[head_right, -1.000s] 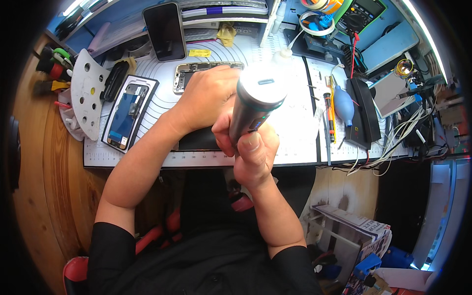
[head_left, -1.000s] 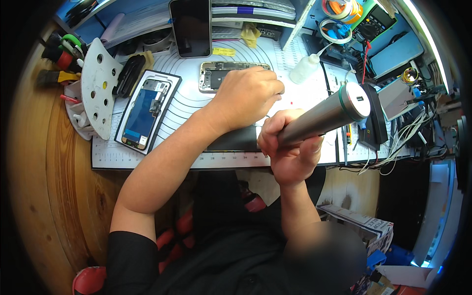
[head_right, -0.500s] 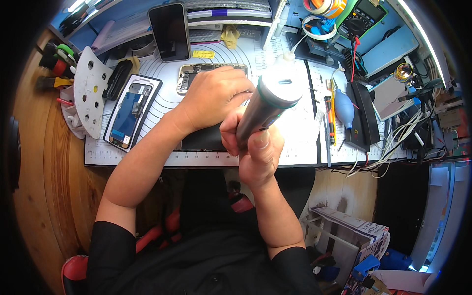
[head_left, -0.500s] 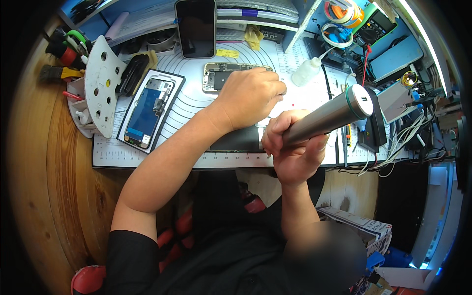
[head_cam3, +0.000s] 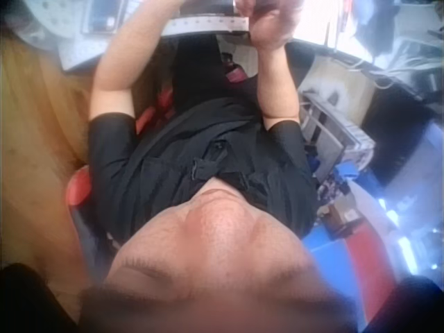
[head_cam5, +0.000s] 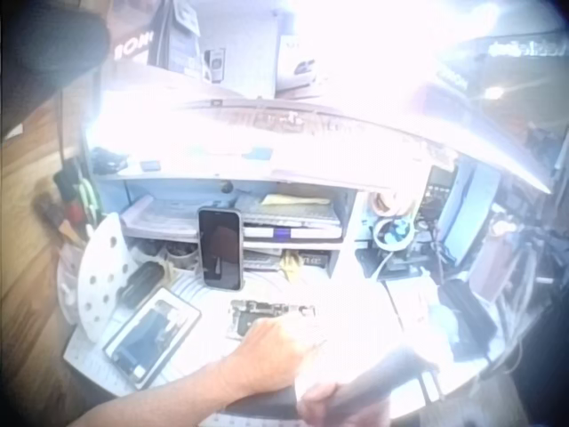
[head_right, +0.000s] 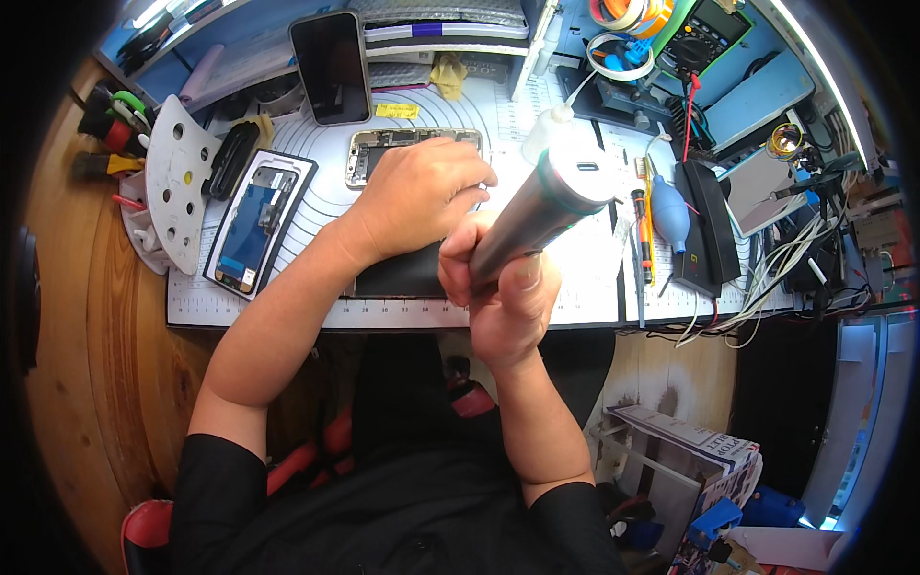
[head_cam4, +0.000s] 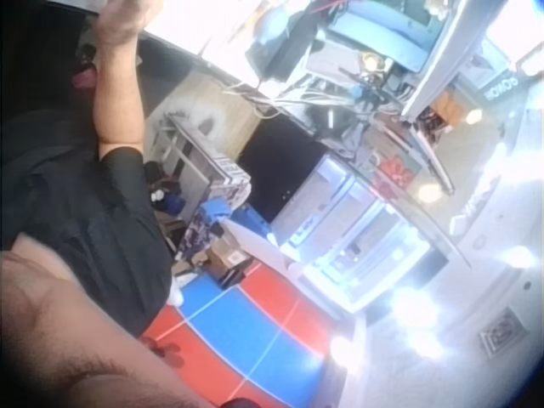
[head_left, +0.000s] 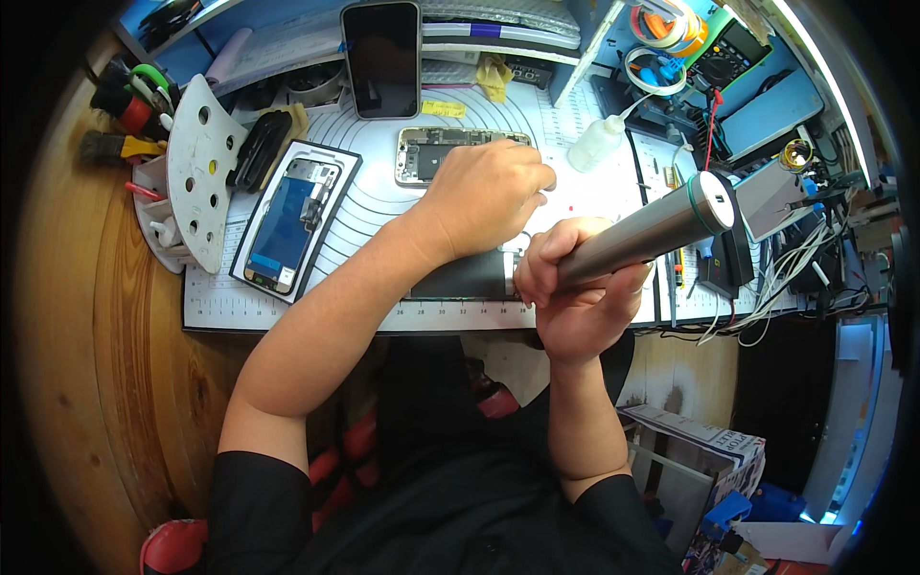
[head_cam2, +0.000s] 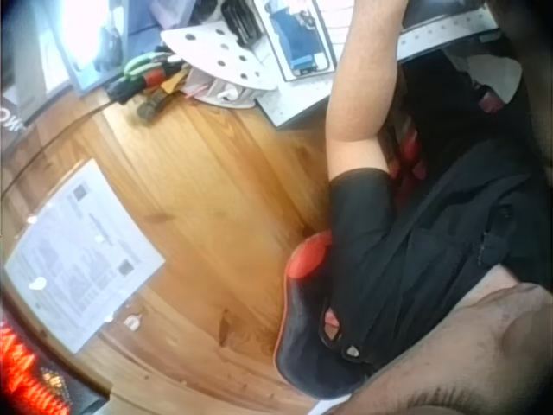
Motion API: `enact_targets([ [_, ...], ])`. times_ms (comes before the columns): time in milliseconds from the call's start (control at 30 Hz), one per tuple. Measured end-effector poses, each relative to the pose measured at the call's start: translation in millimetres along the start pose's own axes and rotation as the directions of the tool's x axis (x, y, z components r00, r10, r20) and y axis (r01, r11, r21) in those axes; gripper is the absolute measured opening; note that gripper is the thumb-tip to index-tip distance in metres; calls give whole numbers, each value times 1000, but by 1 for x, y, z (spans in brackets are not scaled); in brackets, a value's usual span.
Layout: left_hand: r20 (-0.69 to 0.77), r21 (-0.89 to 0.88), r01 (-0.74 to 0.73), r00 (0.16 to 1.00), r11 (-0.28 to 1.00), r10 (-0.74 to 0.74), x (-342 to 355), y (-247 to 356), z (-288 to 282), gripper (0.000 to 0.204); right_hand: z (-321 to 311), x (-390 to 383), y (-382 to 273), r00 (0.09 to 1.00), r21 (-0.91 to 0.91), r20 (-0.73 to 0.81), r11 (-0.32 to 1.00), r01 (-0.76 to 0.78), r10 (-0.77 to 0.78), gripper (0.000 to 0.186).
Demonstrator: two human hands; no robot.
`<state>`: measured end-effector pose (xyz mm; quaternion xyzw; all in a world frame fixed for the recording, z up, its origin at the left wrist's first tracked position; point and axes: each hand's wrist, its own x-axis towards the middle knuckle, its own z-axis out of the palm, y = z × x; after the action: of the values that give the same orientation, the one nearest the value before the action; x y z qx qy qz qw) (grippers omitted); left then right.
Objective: The person uses a blue hand-squeezer tool to blow air into the interior of a disassembled mobile phone, then uses a screwdriver and tweezers to remove and handle small components from the internal chassis.
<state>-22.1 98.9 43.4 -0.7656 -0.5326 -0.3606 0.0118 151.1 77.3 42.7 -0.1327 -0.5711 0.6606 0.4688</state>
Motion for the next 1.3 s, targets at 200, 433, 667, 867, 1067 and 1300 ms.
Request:
enact_targets([
  [200, 90, -71, 53, 995, 996, -46, 0, 2, -3, 13, -6, 6, -4, 994, 266, -64, 958, 105, -91, 86],
  [433, 239, -179, 58, 971, 982, -14, 4, 10, -10, 17, -34, 28, -7, 907, 94, -307, 939, 331, -289, 75],
  [667, 224, -157, -46, 971, 986, 82, 2, 18, 1, 15, -37, 27, -2, 918, 142, -307, 941, 307, -253, 79],
  [867, 192, -112, -59, 978, 992, 80, 3, 21, 3, 8, -50, 25, -12, 877, 88, -310, 908, 411, -367, 75],
  [1067, 142, -99, -89, 984, 991, 103, 2, 20, 5, 5, -93, 15, -73, 803, -588, -509, 806, -62, -309, 39],
  [1300, 110, -74, -42, 993, 996, 50, 5, 16, -9, 7, -145, -8, -77, 771, -813, -564, 362, -457, -295, 38],
])
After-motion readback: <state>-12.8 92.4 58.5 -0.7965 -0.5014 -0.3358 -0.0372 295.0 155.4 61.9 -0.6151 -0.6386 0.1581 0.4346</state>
